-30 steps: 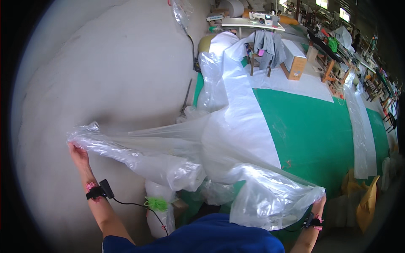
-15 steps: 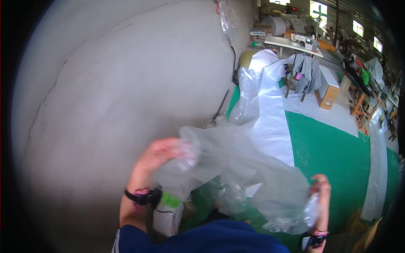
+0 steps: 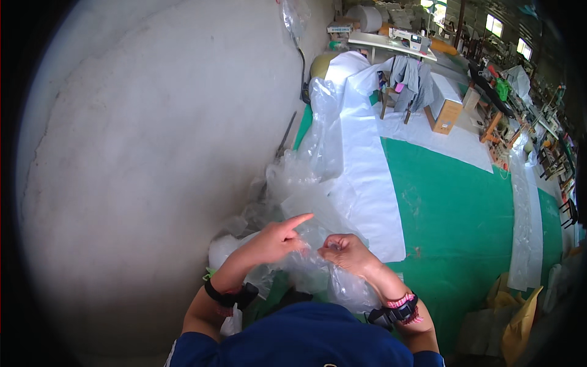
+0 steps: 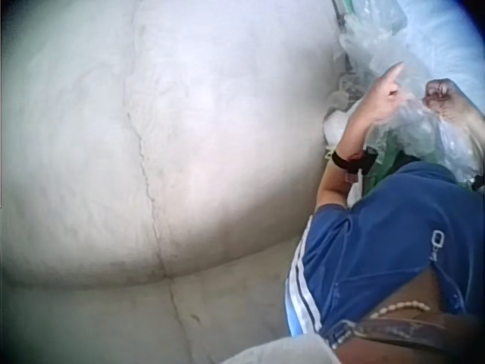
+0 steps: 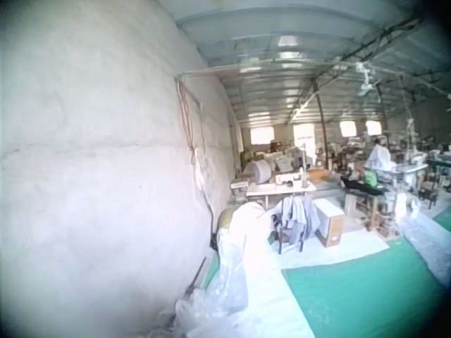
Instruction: Arranging and unfolding large plastic and fabric sheets on a work surface near a sewing machine.
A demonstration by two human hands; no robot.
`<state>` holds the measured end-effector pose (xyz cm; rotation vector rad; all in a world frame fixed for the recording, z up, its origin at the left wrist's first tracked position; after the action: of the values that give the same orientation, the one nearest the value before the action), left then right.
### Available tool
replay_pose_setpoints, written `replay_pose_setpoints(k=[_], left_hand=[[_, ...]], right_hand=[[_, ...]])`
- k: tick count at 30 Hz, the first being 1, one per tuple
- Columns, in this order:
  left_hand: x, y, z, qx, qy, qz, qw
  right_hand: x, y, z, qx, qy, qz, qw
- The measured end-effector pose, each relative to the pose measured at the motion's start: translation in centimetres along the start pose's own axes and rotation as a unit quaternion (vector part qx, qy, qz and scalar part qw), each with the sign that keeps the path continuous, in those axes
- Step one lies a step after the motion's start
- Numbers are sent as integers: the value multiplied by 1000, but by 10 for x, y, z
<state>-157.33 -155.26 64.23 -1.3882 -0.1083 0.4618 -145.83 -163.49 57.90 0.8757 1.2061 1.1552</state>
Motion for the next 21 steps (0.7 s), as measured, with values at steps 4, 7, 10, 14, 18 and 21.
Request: replay_pose_setpoints(k=[4, 7, 10, 14, 18, 21], left_hand=[[-11, 13, 27, 63, -51, -25, 996], [-14, 30, 38, -21, -89, -113, 989], [-17, 30, 58, -35, -68, -91, 993], [-4, 85, 43, -168, -76, 54, 981], [33, 177, -32, -351, -50, 334, 873], [54, 166, -70, -275, 155, 100, 943]], right_hand=[[-13, -59, 43, 35, -175, -98, 979], [-29, -112, 72, 14, -240, -160, 957], [-59, -145, 77, 64, -279, -241, 927], [-70, -120, 50, 101, -242, -163, 951], [-73, -88, 18, 121, -214, -134, 960], [-78, -87, 5, 98, -206, -108, 968]])
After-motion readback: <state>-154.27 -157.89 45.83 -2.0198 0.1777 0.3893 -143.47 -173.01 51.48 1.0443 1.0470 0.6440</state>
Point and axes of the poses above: each hand's wrist, its own x-axis towards the middle knuckle, its own z-axis out of the back of the hand, y = z × x, the point moved 7 cm from there along x, towards the middle knuckle, and after that the axes turned 15 degrees about -x, right-handed, at the moved point
